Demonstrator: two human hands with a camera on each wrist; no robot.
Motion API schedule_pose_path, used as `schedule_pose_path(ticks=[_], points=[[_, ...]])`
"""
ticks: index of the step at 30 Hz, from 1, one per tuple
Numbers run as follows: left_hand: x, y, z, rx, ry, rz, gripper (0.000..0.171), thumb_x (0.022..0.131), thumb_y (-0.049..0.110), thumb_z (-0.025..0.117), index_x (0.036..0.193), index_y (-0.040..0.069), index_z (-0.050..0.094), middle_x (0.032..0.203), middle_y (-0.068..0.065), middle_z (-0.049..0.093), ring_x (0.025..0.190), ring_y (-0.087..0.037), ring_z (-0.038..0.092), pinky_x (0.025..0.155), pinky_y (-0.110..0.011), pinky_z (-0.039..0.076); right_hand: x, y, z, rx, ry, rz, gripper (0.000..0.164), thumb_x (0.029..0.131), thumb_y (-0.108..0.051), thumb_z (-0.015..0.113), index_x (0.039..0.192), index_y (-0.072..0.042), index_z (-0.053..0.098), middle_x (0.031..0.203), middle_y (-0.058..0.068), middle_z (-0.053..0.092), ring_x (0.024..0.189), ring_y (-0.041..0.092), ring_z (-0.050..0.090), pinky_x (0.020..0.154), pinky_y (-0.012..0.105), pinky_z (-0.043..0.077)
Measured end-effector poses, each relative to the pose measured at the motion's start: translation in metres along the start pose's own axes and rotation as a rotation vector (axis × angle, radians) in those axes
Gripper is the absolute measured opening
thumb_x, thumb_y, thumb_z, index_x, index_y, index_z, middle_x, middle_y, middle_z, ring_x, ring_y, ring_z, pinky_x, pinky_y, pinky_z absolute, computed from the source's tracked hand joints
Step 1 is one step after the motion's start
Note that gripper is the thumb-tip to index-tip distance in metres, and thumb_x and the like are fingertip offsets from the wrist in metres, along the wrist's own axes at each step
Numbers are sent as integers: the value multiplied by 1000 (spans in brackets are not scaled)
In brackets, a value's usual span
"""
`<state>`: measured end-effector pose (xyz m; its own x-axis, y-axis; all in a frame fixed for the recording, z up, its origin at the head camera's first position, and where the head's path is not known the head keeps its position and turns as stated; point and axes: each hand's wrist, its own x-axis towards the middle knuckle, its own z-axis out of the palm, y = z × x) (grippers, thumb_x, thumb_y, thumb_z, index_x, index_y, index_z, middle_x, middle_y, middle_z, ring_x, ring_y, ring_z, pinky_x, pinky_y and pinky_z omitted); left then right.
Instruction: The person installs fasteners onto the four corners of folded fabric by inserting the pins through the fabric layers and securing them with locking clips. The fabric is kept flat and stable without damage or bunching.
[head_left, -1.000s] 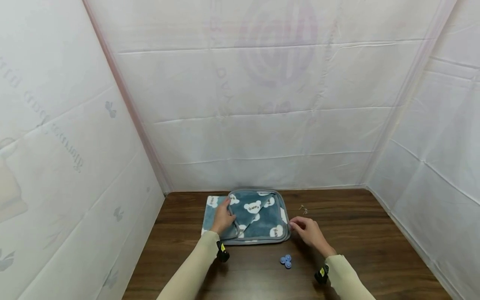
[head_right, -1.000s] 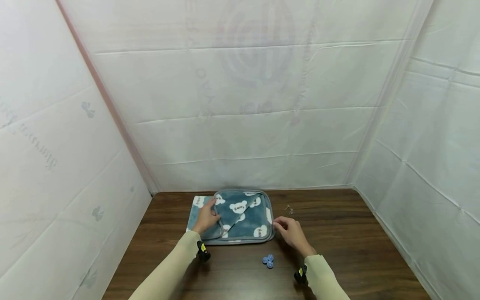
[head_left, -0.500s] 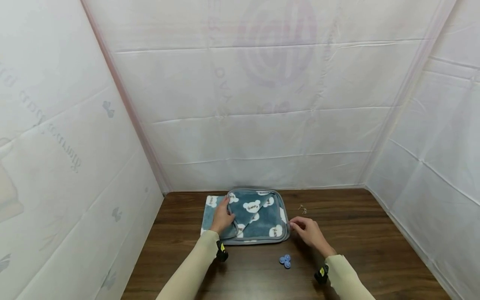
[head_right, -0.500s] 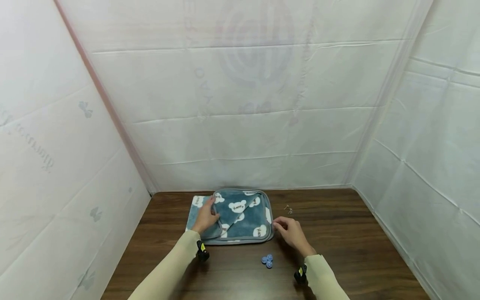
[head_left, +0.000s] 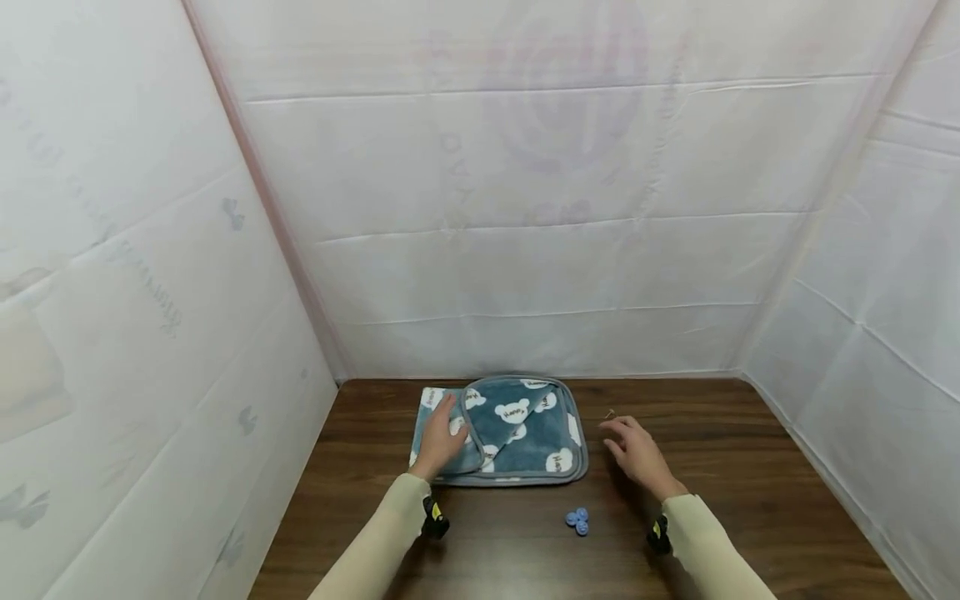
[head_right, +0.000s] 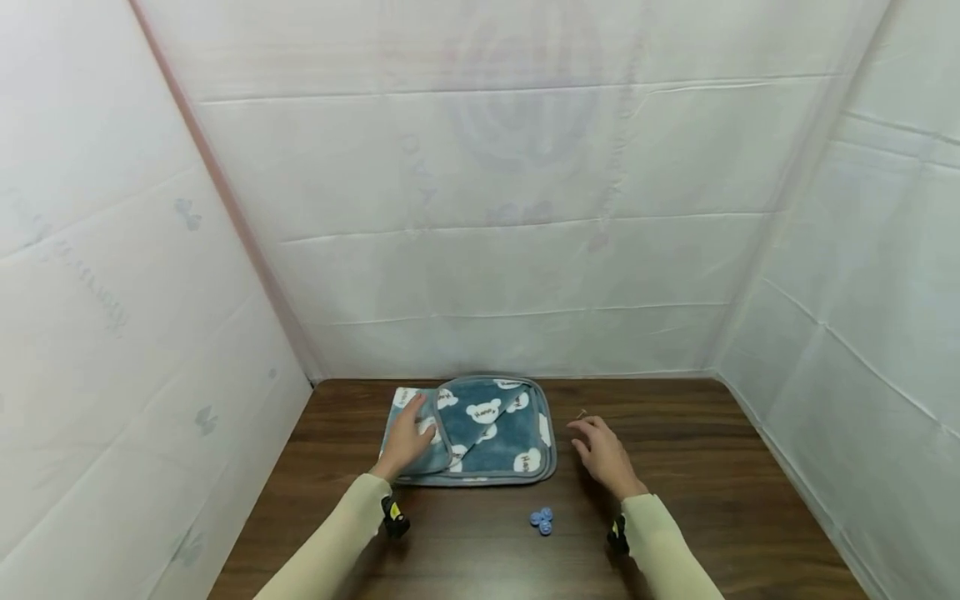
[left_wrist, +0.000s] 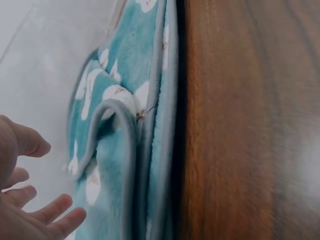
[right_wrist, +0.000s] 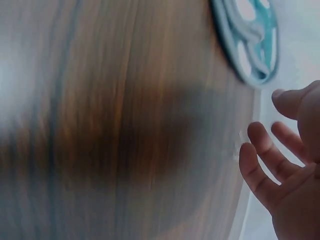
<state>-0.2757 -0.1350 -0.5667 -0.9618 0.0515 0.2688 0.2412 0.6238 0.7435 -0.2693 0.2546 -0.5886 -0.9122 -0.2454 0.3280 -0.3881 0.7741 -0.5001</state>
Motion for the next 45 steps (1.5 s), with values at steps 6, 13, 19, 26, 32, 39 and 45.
schedule_pose_path(ticks=[6,13,19,26,32,39,45], points=[[-19,3,-11,-3,54,52,57,91,-2,68,145,-10,49,153,-33,42,117,-50,60,95,-59,52,4,23,-7,-103,-46,48,35,94,-3,72,129,-5,69,126,23,58,78,28,64,58,40,51],[-38,-1,-21,20,72,56,56,91,-1,69,144,-9,51,151,-33,44,123,-48,58,99,-58,50,7,42,-10,-139,-70,99,36,94,-2,72,130,-4,68,123,25,58,81,34,65,58,46,53],[-52,-8,-24,16,86,113,57,91,-1,71,144,-9,52,149,-33,47,127,-47,57,100,-57,50,8,46,-12,-164,-89,110,36,95,-2,70,130,-2,66,114,24,58,72,31,61,54,45,51],[-63,-6,-27,0,81,99,57,93,1,70,146,-6,51,151,-30,46,121,-47,60,97,-58,51,10,49,-10,-173,-113,116,30,95,-3,69,125,-3,69,109,19,61,77,33,64,57,49,52],[-67,-9,-30,6,79,77,54,94,1,69,145,-6,52,150,-32,47,118,-47,61,97,-59,50,10,51,-5,-174,-122,103,26,95,-2,70,121,-3,70,108,17,63,84,38,66,61,53,54],[-72,-13,-33,9,91,68,53,94,0,69,144,-6,53,150,-32,47,114,-47,63,94,-58,52,11,47,-3,-166,-111,89,25,94,-2,70,118,-3,71,107,17,64,86,40,67,62,53,55],[-75,-15,-37,14,94,56,53,93,0,70,143,-6,54,149,-32,47,114,-46,64,92,-57,53,12,45,-1,-139,-91,84,19,93,-2,72,112,-5,72,104,15,64,88,41,67,63,55,55]])
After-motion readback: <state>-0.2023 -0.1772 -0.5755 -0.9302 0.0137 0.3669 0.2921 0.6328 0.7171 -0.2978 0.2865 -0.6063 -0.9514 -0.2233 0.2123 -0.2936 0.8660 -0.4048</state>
